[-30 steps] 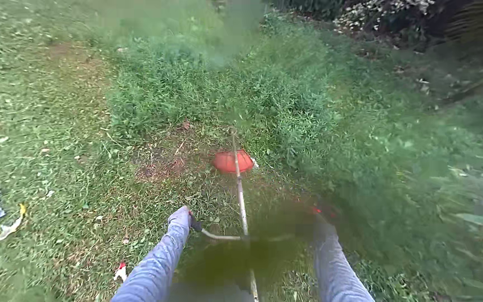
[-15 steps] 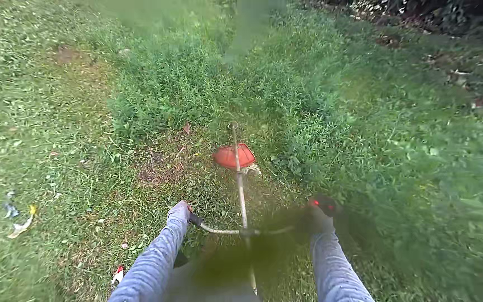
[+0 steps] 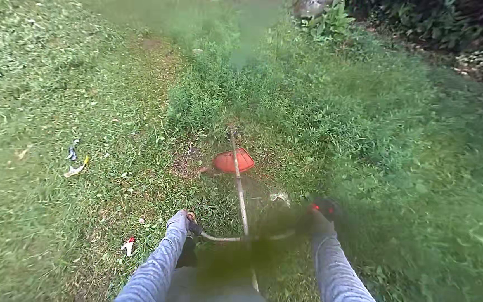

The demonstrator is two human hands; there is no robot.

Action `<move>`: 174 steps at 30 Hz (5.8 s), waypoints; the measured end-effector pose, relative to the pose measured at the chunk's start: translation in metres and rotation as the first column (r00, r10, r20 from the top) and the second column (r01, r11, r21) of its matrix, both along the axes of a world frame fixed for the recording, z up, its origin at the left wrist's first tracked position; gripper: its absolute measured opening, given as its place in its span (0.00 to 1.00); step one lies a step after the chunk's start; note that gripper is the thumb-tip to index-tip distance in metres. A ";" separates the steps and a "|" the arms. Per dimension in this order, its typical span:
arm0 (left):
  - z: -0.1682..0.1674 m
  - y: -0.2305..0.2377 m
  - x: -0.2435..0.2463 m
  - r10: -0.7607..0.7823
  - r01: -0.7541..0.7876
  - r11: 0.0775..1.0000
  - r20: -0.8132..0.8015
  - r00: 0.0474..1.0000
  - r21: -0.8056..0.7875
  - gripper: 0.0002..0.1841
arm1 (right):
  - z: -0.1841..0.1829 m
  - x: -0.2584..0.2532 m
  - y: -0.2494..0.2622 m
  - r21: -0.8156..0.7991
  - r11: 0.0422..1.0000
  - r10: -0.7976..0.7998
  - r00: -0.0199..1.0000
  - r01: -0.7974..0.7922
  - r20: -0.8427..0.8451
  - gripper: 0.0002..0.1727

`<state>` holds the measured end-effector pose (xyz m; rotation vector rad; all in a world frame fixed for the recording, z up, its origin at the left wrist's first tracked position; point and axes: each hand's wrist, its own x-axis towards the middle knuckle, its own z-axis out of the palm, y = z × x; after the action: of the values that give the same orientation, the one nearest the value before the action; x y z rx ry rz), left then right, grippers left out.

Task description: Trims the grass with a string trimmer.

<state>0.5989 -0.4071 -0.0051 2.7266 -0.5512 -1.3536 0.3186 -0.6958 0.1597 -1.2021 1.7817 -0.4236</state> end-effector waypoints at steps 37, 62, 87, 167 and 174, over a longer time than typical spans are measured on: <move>0.021 -0.241 0.192 -0.325 0.323 0.941 -0.004 0.946 -0.105 0.19 | -0.049 0.065 -0.135 -0.133 0.910 -0.366 0.912 0.393 0.186 0.18; 0.035 -0.334 0.204 -0.179 0.179 0.983 -0.009 0.984 0.033 0.19 | -0.013 0.136 -0.274 -0.049 0.970 -0.230 0.961 0.240 0.156 0.17; 0.000 -0.193 0.387 0.358 -0.362 0.925 0.056 0.932 0.115 0.19 | -0.047 0.502 -0.301 -0.007 0.947 0.321 0.943 -0.322 0.091 0.20; 0.033 -0.489 0.597 0.448 -0.445 0.889 -0.006 0.894 0.110 0.17 | -0.008 0.718 -0.583 -0.038 0.949 0.316 0.932 -0.314 0.177 0.19; 0.034 -0.520 0.608 0.381 -0.375 0.922 -0.044 0.924 0.094 0.16 | 0.004 0.714 -0.609 0.001 0.972 0.234 0.963 -0.236 0.137 0.19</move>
<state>1.2067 -0.9273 0.0287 2.6536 0.0431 -1.3738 1.0321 -1.3049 0.1635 -1.3226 1.5023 -0.3420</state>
